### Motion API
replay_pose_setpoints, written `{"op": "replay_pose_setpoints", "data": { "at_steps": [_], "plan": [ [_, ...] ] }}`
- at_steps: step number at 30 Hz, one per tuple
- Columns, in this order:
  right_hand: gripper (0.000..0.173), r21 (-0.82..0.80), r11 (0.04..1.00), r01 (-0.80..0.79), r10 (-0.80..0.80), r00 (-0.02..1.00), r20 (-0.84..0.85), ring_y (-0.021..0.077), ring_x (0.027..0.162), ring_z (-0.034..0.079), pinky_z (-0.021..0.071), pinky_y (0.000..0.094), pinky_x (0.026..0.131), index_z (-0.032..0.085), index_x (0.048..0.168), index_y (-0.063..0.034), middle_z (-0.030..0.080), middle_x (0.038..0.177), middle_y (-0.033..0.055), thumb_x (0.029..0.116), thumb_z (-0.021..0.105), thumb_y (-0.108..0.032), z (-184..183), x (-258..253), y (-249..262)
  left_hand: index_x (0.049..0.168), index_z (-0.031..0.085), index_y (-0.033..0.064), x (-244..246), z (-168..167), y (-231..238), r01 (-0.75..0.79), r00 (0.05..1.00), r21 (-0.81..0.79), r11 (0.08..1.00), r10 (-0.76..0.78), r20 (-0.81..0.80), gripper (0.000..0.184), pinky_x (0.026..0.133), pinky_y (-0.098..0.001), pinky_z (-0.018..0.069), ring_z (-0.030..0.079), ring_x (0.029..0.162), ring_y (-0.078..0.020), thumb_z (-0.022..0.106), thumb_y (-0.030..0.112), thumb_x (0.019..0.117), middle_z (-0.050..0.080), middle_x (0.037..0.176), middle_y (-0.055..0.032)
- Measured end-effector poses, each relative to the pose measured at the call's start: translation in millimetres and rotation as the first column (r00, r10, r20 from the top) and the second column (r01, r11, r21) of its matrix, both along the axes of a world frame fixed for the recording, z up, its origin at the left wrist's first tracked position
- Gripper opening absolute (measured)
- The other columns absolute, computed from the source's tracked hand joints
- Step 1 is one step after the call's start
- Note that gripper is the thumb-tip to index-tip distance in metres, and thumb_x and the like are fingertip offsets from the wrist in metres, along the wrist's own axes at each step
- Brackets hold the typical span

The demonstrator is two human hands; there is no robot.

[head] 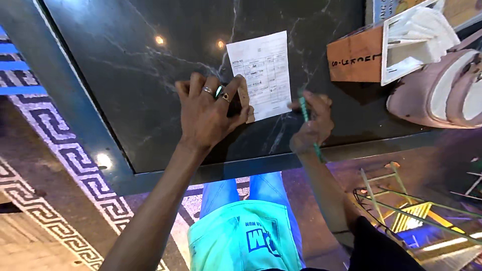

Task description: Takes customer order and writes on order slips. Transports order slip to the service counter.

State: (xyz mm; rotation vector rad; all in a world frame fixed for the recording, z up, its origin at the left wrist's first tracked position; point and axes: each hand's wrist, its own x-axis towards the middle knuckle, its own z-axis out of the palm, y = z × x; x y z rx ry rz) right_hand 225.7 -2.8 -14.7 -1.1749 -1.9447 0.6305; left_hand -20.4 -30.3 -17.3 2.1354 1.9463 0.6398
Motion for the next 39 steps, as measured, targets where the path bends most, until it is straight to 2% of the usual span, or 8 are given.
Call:
{"op": "replay_pose_setpoints", "data": {
  "at_steps": [2, 5, 8, 15, 26, 33, 35, 39],
  "plan": [
    [0.055, -0.029, 0.999, 0.022, -0.024, 0.999, -0.04, 0.0055, 0.074, 0.06, 0.0521, 0.0236, 0.068, 0.062, 0.119, -0.0066, 0.062, 0.084, 0.0026, 0.1095, 0.029, -0.049, 3.1, -5.9, -7.1, 0.131, 0.07, 0.0177, -0.3, -0.4, 0.0, 0.001, 1.0, 0.001, 1.0, -0.001, -0.001, 0.057, 0.085, -0.0529, 0.0373, 0.056, 0.09, -0.0374, 0.064, 0.058, 0.0909, 0.063, 0.089, -0.0142],
    [0.023, -0.136, 0.99, -0.032, 0.006, 0.982, -0.187, 0.0041, 0.066, 0.061, 0.055, 0.021, 0.057, 0.053, 0.113, -0.0103, 0.063, 0.087, 0.0012, 0.1016, 0.06, -0.029, 11.1, -33.3, -19.4, 0.132, 0.069, 0.0192, -0.3, -1.0, -0.4, -0.002, 1.0, 0.0, 1.0, 0.002, -0.008, 0.056, 0.085, -0.052, 0.0369, 0.056, 0.091, -0.0363, 0.065, 0.058, 0.091, 0.063, 0.09, -0.0136],
    [0.016, -0.156, 0.981, -0.12, 0.079, 0.966, -0.246, 0.0102, 0.068, 0.063, 0.0557, 0.0235, 0.059, 0.058, 0.096, -0.0028, 0.064, 0.082, 0.0076, 0.0908, 0.07, -0.013, 0.9, -49.1, -18.9, 0.13, 0.07, 0.018, 0.0, 0.5, -0.1, 0.001, 1.0, -0.007, 1.0, -0.002, -0.011, 0.055, 0.085, -0.0512, 0.0366, 0.055, 0.089, -0.0361, 0.065, 0.057, 0.091, 0.062, 0.088, -0.0133],
    [0.018, -0.14, 0.988, -0.067, 0.047, 0.989, -0.137, 0.0078, 0.056, 0.056, 0.0481, 0.0208, 0.049, 0.056, 0.079, -0.0058, 0.059, 0.067, 0.0045, 0.0873, 0.068, -0.015, -3.8, -48.6, -20.6, 0.133, 0.068, 0.0178, -0.2, -1.0, -0.1, 0.006, 1.0, -0.004, 1.0, -0.006, -0.008, 0.057, 0.084, -0.0509, 0.036, 0.055, 0.088, -0.0356, 0.067, 0.054, 0.0899, 0.062, 0.088, -0.013],
    [0.017, -0.143, 0.986, -0.09, 0.072, 0.989, -0.126, 0.0062, 0.056, 0.057, 0.0486, 0.0196, 0.049, 0.057, 0.082, -0.0054, 0.06, 0.069, 0.0039, 0.0866, 0.071, -0.013, -2.3, -50.0, -17.0, 0.133, 0.068, 0.0171, 0.2, 0.8, 1.8, 0.007, 1.0, -0.03, 1.0, -0.006, 0.004, 0.057, 0.083, -0.0515, 0.0363, 0.055, 0.09, -0.0364, 0.066, 0.054, 0.0896, 0.062, 0.092, -0.0138],
    [0.032, -0.144, 0.933, 0.33, -0.357, 0.897, -0.259, 0.0029, 0.055, 0.055, 0.0487, 0.0195, 0.047, 0.045, 0.07, -0.0154, 0.055, 0.069, -0.0031, 0.0966, 0.062, -0.018, -2.9, -46.8, -16.2, 0.132, 0.067, 0.016, 0.6, 2.6, 3.6, 0.01, 1.0, -0.034, 0.999, -0.01, 0.007, 0.059, 0.083, -0.0522, 0.0375, 0.055, 0.089, -0.0371, 0.064, 0.058, 0.091, 0.062, 0.092, -0.014],
    [0.025, -0.18, 0.905, 0.387, -0.426, 0.841, -0.335, 0.005, 0.058, 0.059, 0.0517, 0.0208, 0.049, 0.048, 0.076, -0.0162, 0.059, 0.073, -0.0035, 0.0975, 0.06, -0.017, -2.9, -51.9, -16.1, 0.136, 0.065, 0.0128, -0.1, 6.3, 2.8, 0.026, 0.999, -0.062, 0.998, -0.024, 0.029, 0.06, 0.083, -0.0538, 0.0382, 0.055, 0.091, -0.038, 0.065, 0.054, 0.0922, 0.061, 0.095, -0.0153],
    [0.014, -0.238, 0.942, 0.236, -0.322, 0.835, -0.447, 0.015, 0.071, 0.074, 0.0636, 0.0315, 0.062, 0.051, 0.117, -0.0264, 0.074, 0.088, -0.0031, 0.1091, 0.046, -0.037, 6.5, -21.3, -13.9, 0.135, 0.066, 0.014, 0.5, 5.3, 1.0, 0.003, 1.0, -0.065, 0.998, -0.002, 0.027, 0.06, 0.084, -0.0545, 0.039, 0.057, 0.093, -0.0374, 0.064, 0.056, 0.0925, 0.063, 0.098, -0.0157]
  ]
}}
